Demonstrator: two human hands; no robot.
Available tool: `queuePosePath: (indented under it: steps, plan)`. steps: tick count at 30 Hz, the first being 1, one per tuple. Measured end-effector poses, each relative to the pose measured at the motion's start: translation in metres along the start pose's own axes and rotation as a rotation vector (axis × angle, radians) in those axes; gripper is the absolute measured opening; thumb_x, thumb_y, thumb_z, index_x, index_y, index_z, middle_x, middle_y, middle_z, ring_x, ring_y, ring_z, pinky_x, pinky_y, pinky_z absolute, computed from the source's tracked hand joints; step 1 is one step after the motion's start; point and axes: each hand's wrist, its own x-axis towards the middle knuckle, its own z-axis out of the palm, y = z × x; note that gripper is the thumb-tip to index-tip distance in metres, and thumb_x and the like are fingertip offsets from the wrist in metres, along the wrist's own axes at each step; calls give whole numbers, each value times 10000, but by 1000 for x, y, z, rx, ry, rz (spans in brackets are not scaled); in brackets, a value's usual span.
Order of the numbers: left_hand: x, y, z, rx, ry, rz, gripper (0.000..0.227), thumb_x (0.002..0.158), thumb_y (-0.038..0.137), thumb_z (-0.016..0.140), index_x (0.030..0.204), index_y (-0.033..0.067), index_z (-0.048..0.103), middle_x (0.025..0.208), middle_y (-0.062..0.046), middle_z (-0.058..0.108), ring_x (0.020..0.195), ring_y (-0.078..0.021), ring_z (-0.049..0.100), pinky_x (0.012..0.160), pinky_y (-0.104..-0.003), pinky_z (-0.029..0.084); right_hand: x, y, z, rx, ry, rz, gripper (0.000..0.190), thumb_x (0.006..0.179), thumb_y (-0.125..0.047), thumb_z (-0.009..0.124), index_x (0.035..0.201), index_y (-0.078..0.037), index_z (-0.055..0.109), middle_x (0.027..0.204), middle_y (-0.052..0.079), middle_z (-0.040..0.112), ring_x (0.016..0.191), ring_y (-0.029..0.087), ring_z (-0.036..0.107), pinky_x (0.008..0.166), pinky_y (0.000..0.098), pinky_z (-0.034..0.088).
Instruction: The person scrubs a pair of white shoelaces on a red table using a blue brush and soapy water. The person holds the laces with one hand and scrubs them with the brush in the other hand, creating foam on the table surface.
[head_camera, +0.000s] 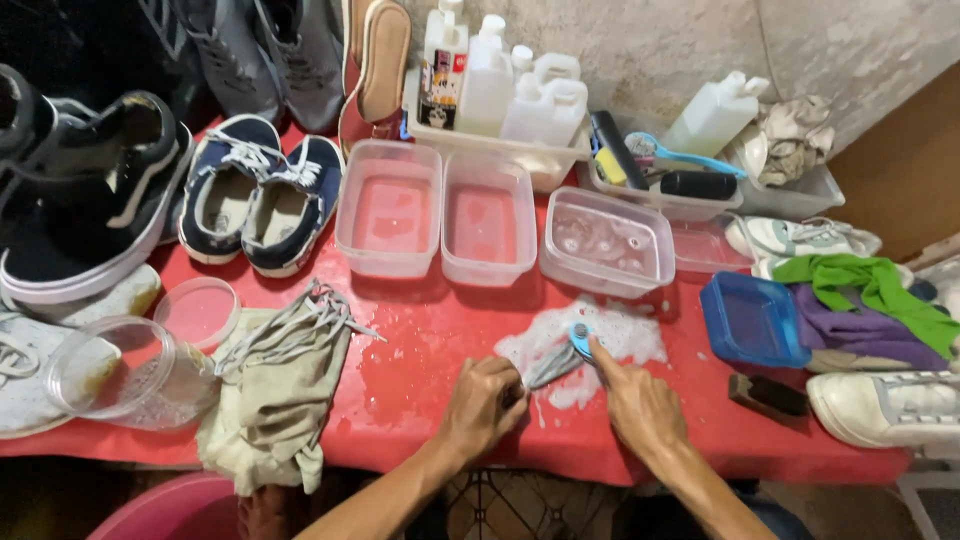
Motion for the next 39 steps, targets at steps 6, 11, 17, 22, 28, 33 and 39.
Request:
queuePosePath:
  steps: [6, 11, 17, 22, 28, 33, 39]
  plan:
    - [1, 0, -2, -14, -17, 5, 137, 836, 146, 711, 734, 99, 633, 822, -53, 669, 733, -254, 590, 741, -393, 367, -29, -12, 44, -49, 71, -290, 802, 965, -112, 450, 1618, -497, 186, 857, 134, 633, 640, 471, 661, 641, 611, 519]
    - [3, -2, -1, -4, -7, -4, 124, 822, 137, 725, 732, 92, 651, 845, -62, 696, 740, -254, 598, 753, -397, 375, -29, -24, -6, 150, 53, -101, 706, 1010, -155, 450, 1593, -516, 280, 739, 111, 626, 621, 339, 608, 575, 506, 516]
    - [-4, -3, 4, -4, -26, -24, 117, 817, 146, 725, 737, 101, 654, 847, -54, 692, 755, -255, 601, 761, -403, 377, -23, -9, 18, 187, 92, -102, 654, 1020, -158, 454, 1583, -466, 325, 669, 109, 636, 531, 290, 640, 539, 479, 526]
    - [5, -5, -2, -26, -24, -5, 114, 783, 160, 728, 744, 127, 626, 828, -52, 664, 758, -273, 593, 750, -398, 371, -36, -28, 14, 207, -7, -214, 706, 994, -164, 504, 1571, -528, 323, 756, 131, 690, 610, 317, 691, 607, 496, 558]
    - [-3, -1, 2, -13, -22, -15, 126, 822, 146, 734, 741, 118, 642, 819, -45, 696, 746, -244, 613, 751, -389, 387, -35, -20, -4, 260, 61, -63, 524, 1082, -244, 410, 1595, -338, 361, 552, 8, 527, 402, 145, 491, 371, 333, 508]
    - [-4, 1, -4, 64, -19, 87, 128, 936, 211, 693, 898, 109, 626, 871, -99, 658, 735, -323, 614, 716, -424, 375, -57, -47, -4, 271, -32, -63, 585, 1019, -343, 454, 1558, -536, 335, 972, 137, 718, 832, 455, 703, 669, 576, 507]
    - [-13, -1, -4, 24, -66, -6, 117, 847, 112, 753, 942, 48, 772, 996, -142, 723, 906, -294, 653, 844, -457, 446, -49, -43, 9, 256, 32, -156, 547, 1022, -317, 478, 1560, -359, 392, 1056, 158, 631, 727, 424, 683, 599, 577, 532]
